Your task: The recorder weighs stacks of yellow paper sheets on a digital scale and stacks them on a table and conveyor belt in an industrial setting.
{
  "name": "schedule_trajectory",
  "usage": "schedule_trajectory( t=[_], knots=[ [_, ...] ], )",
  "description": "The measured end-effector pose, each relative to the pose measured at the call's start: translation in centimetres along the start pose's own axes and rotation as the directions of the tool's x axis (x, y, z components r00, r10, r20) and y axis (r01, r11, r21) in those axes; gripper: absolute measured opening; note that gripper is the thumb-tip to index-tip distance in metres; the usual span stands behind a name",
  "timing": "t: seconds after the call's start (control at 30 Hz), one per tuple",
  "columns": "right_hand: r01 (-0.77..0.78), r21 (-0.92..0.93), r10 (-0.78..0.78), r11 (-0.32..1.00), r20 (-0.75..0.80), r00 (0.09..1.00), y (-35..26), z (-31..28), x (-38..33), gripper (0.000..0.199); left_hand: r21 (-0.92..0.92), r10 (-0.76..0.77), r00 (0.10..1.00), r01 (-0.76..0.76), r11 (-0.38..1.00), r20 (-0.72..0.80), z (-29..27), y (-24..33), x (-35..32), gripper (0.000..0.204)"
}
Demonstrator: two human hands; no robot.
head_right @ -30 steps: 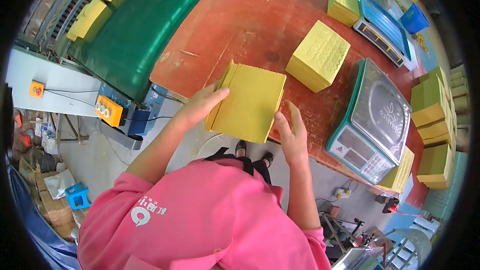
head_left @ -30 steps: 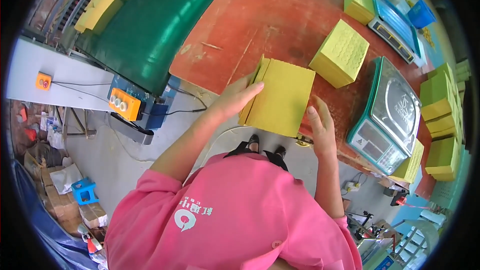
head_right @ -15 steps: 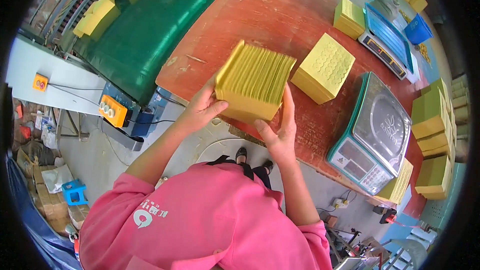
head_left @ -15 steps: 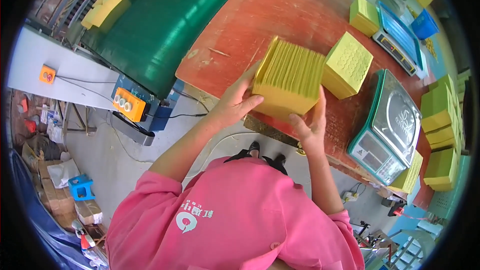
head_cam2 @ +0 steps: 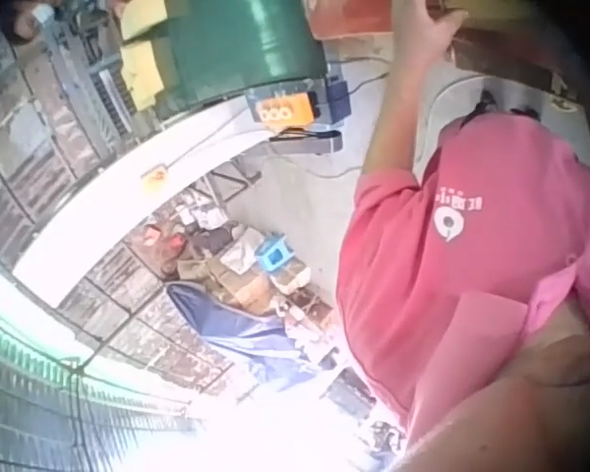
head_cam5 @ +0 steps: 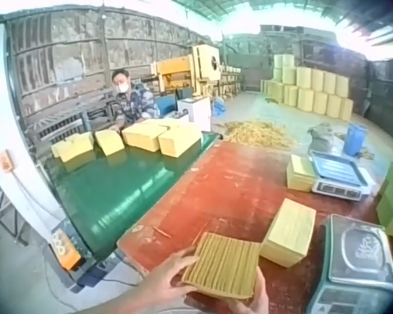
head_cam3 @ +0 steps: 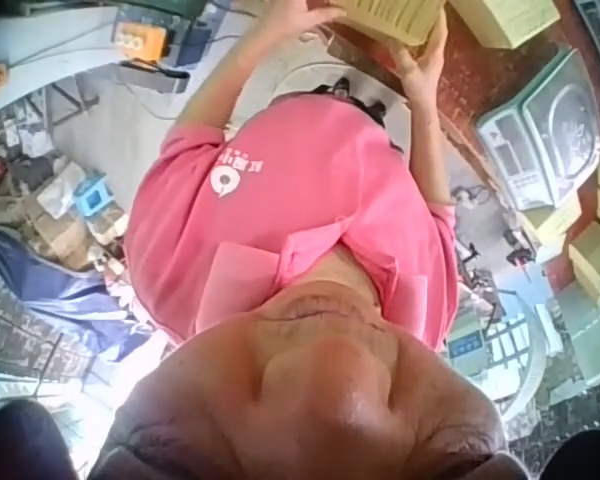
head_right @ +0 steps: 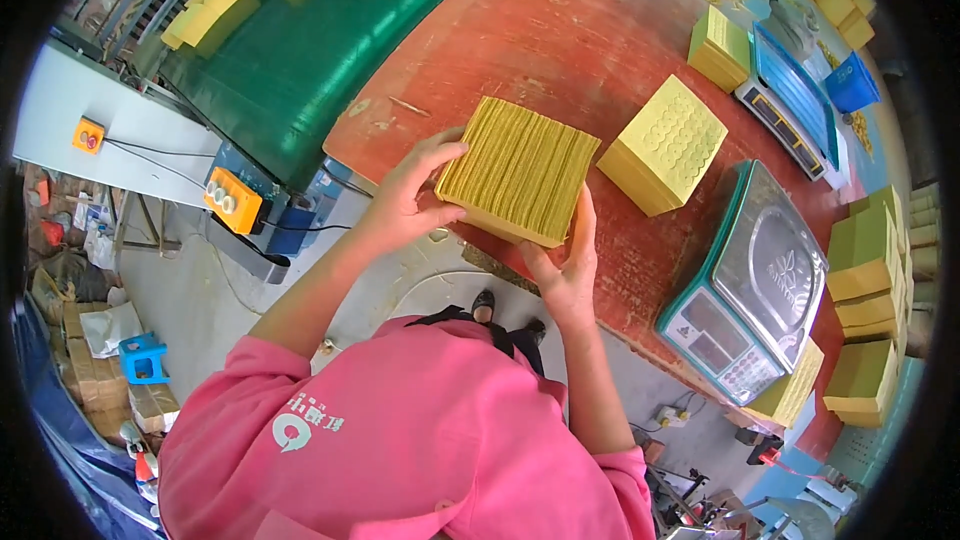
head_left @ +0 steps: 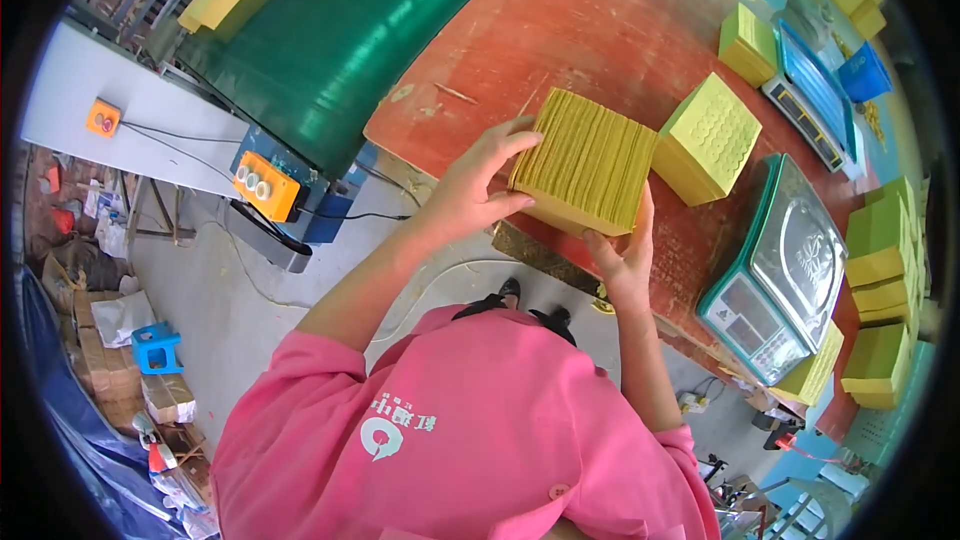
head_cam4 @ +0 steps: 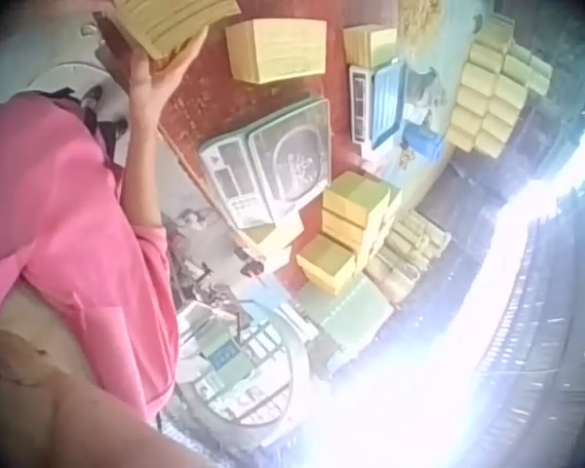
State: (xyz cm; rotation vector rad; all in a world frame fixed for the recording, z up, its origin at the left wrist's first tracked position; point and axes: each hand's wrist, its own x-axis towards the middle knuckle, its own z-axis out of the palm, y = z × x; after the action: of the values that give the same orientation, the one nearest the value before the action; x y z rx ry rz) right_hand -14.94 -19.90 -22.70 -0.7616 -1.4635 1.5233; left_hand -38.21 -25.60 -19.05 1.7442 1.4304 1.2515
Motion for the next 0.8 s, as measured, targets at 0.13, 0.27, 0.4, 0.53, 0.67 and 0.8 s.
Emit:
schedule_trajectory(
  t=[0.13, 0.27, 0.4, 0.53, 0.67, 0.8],
  knots=[
    [0.032, -0.013, -0.032, 0.999, 0.01, 0.999, 0.5, -0.2, 0.1, 0.086, 0.071, 0.058, 0.997, -0.053, 0.996, -0.059, 1.1, -0.7, -0.3, 0.082],
    [0.018, -0.056, -0.017, 0.998, 0.003, 1.0, 1.0, -0.7, 0.1, 0.086, -0.058, -0.04, 0.99, 0.032, 0.998, -0.136, 2.0, -0.2, -0.4, 0.084],
    [0.026, -0.061, -0.026, 0.998, 0.001, 1.0, 1.2, -0.9, 0.1, 0.088, -0.38, -0.217, 0.976, 0.19, 0.905, -0.029, 1.0, -2.8, -2.2, 0.071],
    [-0.02, 0.016, 0.019, 1.0, 0.063, 0.998, 2.0, -1.2, 0.1, 0.088, -0.494, -0.277, 0.956, 0.287, 0.821, 0.095, 0.8, -3.2, -1.6, 0.058],
    [-0.046, 0.079, 0.042, 0.996, 0.054, 0.998, 1.1, -0.7, 0.6, 0.087, -0.515, -0.272, 0.959, 0.275, 0.812, 0.082, 1.3, -1.9, -0.1, 0.054],
    [-0.06, -0.312, 0.072, 0.948, 0.029, 0.997, -5.0, -0.3, 0.4, 0.073, -0.334, -0.299, 0.954, 0.289, 0.897, 0.024, 0.1, 2.3, 0.5, 0.045]
  ],
)
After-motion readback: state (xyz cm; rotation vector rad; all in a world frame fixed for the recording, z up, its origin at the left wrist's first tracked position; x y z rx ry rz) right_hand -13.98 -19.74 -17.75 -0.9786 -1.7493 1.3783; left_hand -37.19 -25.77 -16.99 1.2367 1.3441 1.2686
